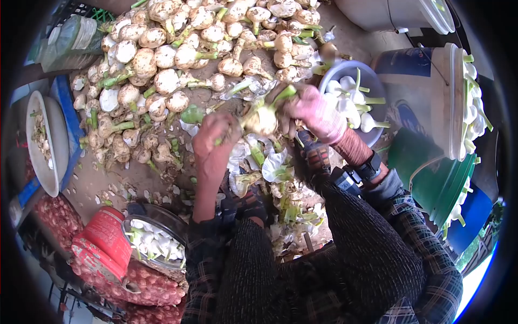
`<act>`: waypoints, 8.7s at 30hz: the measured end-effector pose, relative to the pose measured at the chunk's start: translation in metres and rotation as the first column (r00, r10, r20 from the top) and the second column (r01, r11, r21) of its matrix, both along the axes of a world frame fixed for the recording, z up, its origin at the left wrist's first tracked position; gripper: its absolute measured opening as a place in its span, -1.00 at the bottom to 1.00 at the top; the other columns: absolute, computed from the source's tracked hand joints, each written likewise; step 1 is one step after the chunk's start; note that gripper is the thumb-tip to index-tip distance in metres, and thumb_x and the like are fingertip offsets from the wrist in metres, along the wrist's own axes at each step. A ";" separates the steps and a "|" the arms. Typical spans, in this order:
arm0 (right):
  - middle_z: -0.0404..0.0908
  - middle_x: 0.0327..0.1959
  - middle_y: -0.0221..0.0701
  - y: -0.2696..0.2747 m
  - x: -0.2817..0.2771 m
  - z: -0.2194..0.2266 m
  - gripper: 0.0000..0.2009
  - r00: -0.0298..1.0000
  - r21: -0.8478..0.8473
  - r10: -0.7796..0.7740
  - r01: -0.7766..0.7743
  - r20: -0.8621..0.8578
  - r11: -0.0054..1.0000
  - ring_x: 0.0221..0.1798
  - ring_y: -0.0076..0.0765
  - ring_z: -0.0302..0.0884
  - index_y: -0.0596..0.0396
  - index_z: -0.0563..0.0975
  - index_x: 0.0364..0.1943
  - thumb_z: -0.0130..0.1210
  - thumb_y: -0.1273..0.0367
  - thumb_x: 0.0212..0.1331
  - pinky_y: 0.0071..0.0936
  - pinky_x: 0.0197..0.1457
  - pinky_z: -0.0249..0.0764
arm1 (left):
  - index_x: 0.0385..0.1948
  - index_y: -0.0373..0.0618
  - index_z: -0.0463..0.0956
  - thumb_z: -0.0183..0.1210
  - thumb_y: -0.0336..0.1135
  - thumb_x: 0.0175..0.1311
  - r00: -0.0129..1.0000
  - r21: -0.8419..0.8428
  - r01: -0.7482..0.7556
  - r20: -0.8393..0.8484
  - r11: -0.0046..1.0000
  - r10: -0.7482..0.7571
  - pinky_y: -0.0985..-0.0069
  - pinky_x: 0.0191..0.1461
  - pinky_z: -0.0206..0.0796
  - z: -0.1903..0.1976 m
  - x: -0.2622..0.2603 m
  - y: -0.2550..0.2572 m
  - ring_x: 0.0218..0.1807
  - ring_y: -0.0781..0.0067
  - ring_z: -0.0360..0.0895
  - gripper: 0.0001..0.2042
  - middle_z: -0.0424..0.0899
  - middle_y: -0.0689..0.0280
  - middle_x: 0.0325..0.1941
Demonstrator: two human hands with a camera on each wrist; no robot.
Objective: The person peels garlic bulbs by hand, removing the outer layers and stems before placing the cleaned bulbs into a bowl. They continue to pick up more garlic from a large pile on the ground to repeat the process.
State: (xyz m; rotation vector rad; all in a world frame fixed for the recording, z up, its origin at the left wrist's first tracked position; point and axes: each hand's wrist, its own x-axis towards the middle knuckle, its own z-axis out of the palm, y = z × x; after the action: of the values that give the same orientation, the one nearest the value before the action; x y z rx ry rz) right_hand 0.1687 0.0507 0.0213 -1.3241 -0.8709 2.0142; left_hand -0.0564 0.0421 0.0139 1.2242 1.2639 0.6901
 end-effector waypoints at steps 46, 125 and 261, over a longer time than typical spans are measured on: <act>0.49 -0.57 -0.33 -0.016 0.046 0.020 -0.81 0.967 0.527 -0.141 0.007 0.214 0.850 -0.55 -0.46 0.48 0.31 0.38 -0.28 -0.03 0.43 0.11 -0.61 -0.46 0.41 | -0.51 -0.25 0.47 0.21 -0.34 -0.06 0.723 -0.016 0.561 -0.477 0.828 -0.500 0.44 -0.34 0.28 0.003 0.042 -0.013 -0.42 0.41 0.42 -0.82 0.49 0.22 -0.49; 0.48 -0.53 -0.25 -0.013 -0.011 0.015 -0.77 0.808 0.436 -0.346 0.125 0.477 0.891 -0.49 -0.57 0.39 0.20 0.46 -0.28 0.08 0.41 -0.07 -0.54 -0.40 0.38 | -0.29 -0.23 0.45 0.14 -0.63 -0.14 0.893 0.466 -0.020 -0.389 0.885 0.225 0.68 -0.54 0.17 0.001 0.082 0.012 -0.62 0.69 0.33 -0.72 0.44 0.45 -0.67; 0.46 -0.65 -0.10 -0.011 0.057 -0.019 -0.68 0.550 -0.518 -0.661 0.417 -0.511 0.747 -0.72 -0.09 0.40 0.18 0.32 -0.21 -0.23 0.20 0.12 -0.29 -0.62 0.41 | -0.63 -0.27 0.34 0.23 -0.47 -0.11 0.936 0.407 0.342 -0.227 0.847 -0.269 0.43 -0.58 0.16 -0.010 0.104 0.020 -0.64 0.43 0.36 -0.81 0.38 0.22 -0.66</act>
State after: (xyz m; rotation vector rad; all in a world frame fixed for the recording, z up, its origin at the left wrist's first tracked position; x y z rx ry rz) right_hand 0.2259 0.0401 0.0025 -0.7418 0.2494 1.9091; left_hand 0.0471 0.0617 0.0042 1.8470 1.0303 0.6683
